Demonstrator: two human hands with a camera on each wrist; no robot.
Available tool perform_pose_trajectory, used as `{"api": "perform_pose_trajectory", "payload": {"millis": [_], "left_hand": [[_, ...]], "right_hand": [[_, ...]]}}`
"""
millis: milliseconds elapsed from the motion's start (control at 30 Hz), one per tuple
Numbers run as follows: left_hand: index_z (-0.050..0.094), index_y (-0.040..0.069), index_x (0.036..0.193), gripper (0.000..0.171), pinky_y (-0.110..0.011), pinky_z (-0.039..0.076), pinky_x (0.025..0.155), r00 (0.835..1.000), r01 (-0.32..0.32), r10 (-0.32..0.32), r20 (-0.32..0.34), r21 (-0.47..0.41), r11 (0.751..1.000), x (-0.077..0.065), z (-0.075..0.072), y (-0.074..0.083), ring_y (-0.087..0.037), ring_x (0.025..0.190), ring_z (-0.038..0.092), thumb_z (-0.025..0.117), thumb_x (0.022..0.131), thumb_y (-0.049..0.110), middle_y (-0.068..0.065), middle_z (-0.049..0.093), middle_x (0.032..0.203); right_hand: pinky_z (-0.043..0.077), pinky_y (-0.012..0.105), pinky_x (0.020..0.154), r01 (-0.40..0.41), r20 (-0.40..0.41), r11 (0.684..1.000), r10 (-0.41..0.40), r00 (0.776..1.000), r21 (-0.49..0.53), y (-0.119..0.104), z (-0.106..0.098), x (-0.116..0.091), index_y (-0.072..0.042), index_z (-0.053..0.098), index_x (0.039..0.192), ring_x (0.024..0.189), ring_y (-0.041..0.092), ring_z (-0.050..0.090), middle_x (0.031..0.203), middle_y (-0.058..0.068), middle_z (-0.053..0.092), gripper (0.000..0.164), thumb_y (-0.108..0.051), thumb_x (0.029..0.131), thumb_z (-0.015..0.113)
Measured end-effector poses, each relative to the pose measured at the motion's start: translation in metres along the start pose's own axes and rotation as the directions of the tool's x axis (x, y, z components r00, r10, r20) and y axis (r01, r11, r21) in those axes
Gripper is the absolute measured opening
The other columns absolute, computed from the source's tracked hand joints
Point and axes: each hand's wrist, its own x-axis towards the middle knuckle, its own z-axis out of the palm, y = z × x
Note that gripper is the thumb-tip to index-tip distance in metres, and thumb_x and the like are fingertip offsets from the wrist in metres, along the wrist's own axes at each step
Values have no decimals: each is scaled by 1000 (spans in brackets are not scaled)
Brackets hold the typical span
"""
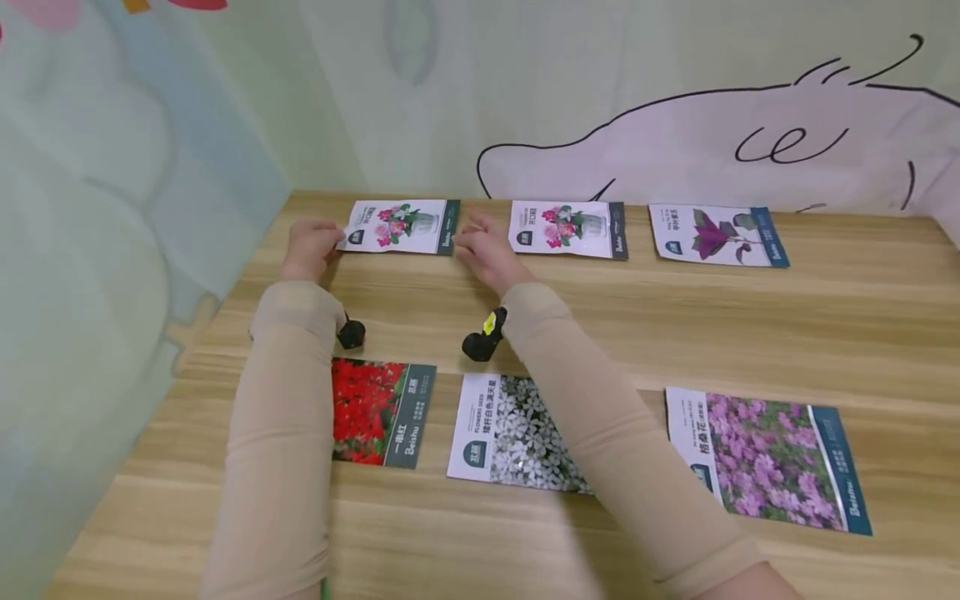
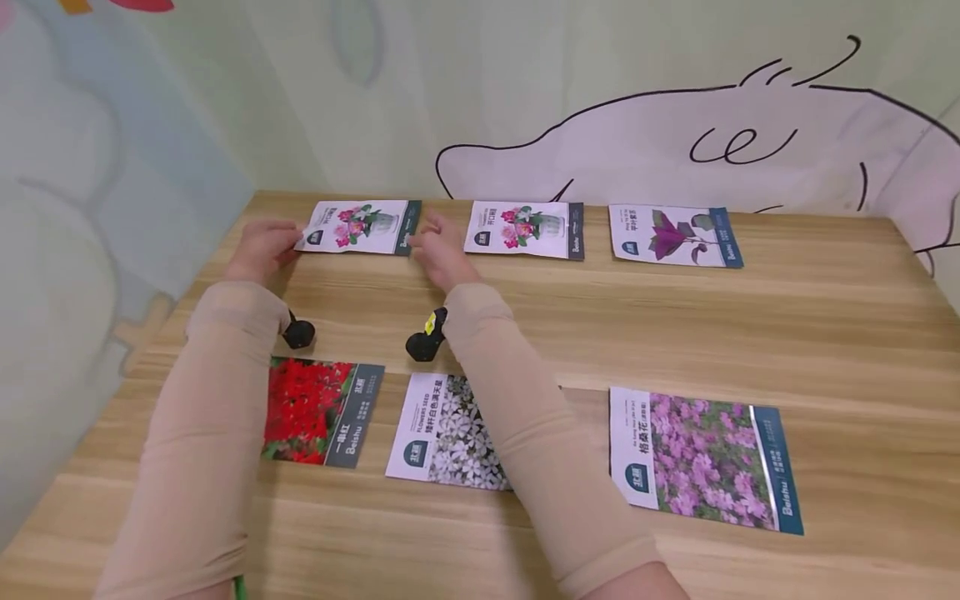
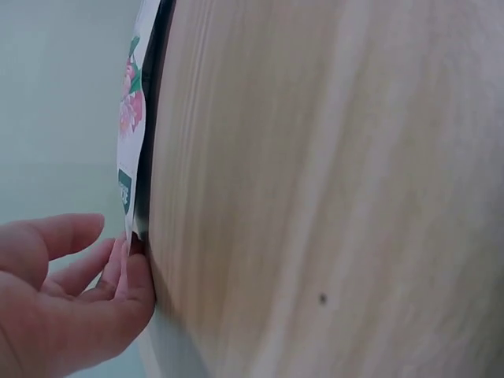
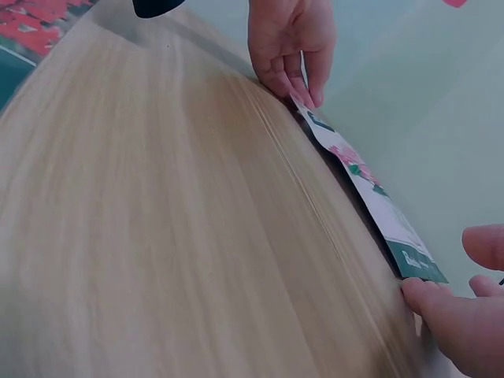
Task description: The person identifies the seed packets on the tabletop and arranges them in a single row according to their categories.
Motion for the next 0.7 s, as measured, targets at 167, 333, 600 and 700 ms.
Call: {"api": "perform_pose_trajectory", "payload": {"millis": [167, 333, 600, 700], "left_hand": [[43, 3, 138, 48, -18, 40, 81, 996, 48, -56, 65, 116, 992, -6, -3, 5, -13, 100, 43, 50, 91, 2, -13, 40, 139], [41, 2, 139, 50, -15, 39, 75, 991, 51, -69, 119, 145, 988, -11, -7, 7, -9, 95, 43, 50, 90, -1, -16, 37, 142], [55, 18, 131, 53, -18, 50, 72, 907, 346, -265, 328, -219, 912, 76, -27, -28, -8, 92, 51, 60, 85, -8, -3, 49, 136], [70, 14, 102, 44, -28, 54, 66, 871, 454, -291, 397, -420, 786, 130, -35, -54, -14, 81, 60, 69, 71, -18, -3, 65, 103]], "right_hand": [[53, 36, 81, -10, 3, 993, 10, 1000, 116, 21, -15, 41, -14, 41, 139, 103, 22, 55, 125, 10, 50, 78, 19, 73, 63], [54, 33, 78, -14, -92, 992, 26, 995, 125, -4, 5, -22, -6, 48, 132, 95, 25, 62, 114, 17, 58, 67, 21, 73, 60], [47, 32, 93, -169, -156, 977, 188, 970, 127, -43, 30, -85, -7, 40, 140, 101, 21, 56, 126, 17, 52, 60, 18, 86, 48], [52, 35, 85, -216, -106, 961, 236, 966, 171, -36, 20, -63, -4, 48, 133, 96, 22, 59, 116, 17, 56, 57, 17, 81, 56]]}}
